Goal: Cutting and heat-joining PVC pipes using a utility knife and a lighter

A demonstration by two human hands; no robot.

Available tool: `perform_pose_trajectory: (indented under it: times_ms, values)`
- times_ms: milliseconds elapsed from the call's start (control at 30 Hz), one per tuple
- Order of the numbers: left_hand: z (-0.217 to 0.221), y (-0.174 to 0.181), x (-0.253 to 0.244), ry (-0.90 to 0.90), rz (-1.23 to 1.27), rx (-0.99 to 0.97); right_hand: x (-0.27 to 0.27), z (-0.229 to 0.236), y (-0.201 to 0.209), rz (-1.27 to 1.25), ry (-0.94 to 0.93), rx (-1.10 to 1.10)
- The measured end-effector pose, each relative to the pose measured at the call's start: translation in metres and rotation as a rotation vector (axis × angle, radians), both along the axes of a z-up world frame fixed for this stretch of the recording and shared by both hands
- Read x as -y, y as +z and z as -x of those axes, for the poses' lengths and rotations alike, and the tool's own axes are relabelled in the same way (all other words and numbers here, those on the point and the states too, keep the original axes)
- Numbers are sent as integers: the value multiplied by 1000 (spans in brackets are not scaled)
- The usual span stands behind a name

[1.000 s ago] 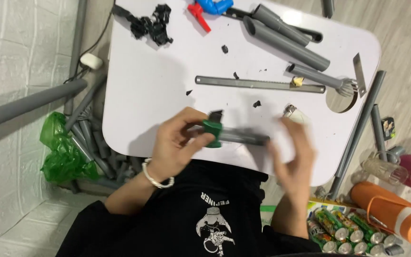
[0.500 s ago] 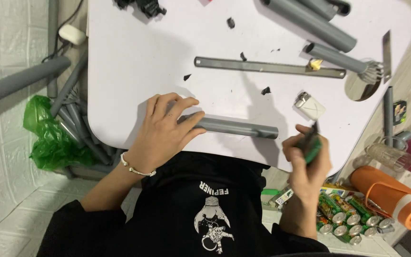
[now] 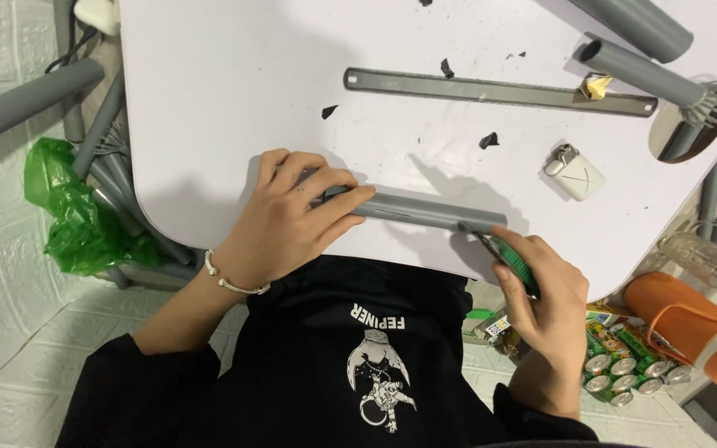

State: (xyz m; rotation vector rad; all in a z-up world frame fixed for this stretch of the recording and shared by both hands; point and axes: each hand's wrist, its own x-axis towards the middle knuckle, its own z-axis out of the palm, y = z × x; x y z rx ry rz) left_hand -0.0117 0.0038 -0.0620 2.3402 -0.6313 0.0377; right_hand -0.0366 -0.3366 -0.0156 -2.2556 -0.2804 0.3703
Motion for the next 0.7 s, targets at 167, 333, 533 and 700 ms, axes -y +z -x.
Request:
perform_pose_trajectory:
  times_ms: [167,333,533,700]
  values:
    - [7,-8,0,-14,-26,-8,-2,-1,-7,-118,-120,-9]
    - [6,-11,-4,7,-116,23,-9,-2,-8,-164,-135,-5]
    - [2,-15,-1,11,-42,69,-4,-5,-5,-45,76,-43]
    - [0,-12,-1,23,26,7,-27,-28,15,123,298,83]
